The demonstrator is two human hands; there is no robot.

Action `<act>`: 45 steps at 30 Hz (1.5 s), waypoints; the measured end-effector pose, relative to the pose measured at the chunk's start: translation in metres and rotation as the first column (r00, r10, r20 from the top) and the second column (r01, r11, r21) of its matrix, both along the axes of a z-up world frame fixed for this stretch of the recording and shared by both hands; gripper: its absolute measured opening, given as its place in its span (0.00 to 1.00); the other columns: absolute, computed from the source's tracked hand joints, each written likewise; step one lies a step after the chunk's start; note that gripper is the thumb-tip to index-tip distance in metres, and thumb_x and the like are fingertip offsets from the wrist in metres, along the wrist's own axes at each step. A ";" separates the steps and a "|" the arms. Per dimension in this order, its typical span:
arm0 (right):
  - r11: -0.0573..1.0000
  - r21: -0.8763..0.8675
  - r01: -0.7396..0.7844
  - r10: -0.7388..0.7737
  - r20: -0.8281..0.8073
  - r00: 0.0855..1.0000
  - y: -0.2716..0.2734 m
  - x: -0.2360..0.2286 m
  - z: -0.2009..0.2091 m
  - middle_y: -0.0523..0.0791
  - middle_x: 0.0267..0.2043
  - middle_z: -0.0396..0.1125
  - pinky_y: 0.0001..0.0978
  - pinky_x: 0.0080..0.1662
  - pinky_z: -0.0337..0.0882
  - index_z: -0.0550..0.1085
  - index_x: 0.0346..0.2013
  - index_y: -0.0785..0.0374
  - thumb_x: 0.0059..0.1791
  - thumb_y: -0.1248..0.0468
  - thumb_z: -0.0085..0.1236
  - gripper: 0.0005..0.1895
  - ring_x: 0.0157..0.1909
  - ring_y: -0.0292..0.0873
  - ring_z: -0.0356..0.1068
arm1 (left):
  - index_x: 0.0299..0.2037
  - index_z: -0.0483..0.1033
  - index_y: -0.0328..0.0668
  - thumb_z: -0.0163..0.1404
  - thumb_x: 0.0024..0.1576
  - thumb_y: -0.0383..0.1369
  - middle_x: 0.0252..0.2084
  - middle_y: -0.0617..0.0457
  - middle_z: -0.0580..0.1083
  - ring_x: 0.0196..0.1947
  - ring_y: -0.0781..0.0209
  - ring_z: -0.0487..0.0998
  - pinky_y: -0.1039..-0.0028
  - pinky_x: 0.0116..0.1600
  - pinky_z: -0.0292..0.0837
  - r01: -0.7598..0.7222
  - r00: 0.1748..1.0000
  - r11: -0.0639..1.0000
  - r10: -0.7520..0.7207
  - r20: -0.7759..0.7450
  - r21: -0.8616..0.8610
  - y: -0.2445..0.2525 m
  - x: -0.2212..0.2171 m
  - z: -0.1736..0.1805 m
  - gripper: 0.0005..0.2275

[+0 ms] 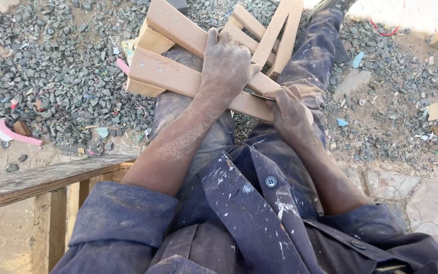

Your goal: Sanding wooden chair components by hand using a sanding block to smooth the surfaces.

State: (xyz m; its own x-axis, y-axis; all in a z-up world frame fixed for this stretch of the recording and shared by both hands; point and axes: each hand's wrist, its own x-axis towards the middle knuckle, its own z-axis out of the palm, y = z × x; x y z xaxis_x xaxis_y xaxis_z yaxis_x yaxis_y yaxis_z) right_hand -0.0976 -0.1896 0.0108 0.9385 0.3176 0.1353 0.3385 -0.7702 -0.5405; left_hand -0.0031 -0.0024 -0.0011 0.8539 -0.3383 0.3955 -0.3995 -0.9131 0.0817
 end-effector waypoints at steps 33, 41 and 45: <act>0.970 0.026 0.242 -0.223 -0.310 0.924 -0.047 0.015 -0.008 0.53 0.59 0.60 0.53 0.60 0.63 0.67 0.60 0.65 0.48 0.50 0.59 0.32 0.61 0.55 0.61 | 0.30 0.81 0.40 0.52 0.60 0.41 0.31 0.42 0.78 0.37 0.50 0.72 0.55 0.58 0.54 -0.024 0.999 1.000 0.025 -0.023 0.009 0.004 0.001 -0.002 0.14; 0.979 -0.055 0.199 -0.202 -0.451 0.869 -0.033 0.036 0.005 0.49 0.61 0.54 0.63 0.63 0.60 0.61 0.68 0.52 0.44 0.44 0.61 0.40 0.64 0.56 0.57 | 0.31 0.82 0.39 0.53 0.60 0.40 0.31 0.42 0.79 0.37 0.50 0.71 0.53 0.58 0.53 -0.024 1.000 1.000 0.024 0.002 0.004 0.005 0.001 -0.005 0.13; 0.986 -0.064 0.157 -0.169 -0.391 0.905 -0.066 0.035 -0.004 0.51 0.54 0.52 0.57 0.61 0.57 0.62 0.67 0.57 0.44 0.48 0.64 0.40 0.60 0.56 0.54 | 0.30 0.82 0.38 0.53 0.59 0.38 0.30 0.40 0.79 0.36 0.50 0.71 0.54 0.58 0.53 -0.013 1.000 0.999 0.013 0.006 -0.033 0.006 0.001 -0.001 0.12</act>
State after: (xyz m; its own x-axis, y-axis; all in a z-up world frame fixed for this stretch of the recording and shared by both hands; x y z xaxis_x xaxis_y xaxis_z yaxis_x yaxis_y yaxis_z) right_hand -0.0629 -0.2559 0.0069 0.9524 0.1537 -0.2634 -0.0288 -0.8146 -0.5793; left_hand -0.0025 0.0036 -0.0024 0.8555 -0.3139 0.4119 -0.3883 -0.9150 0.1092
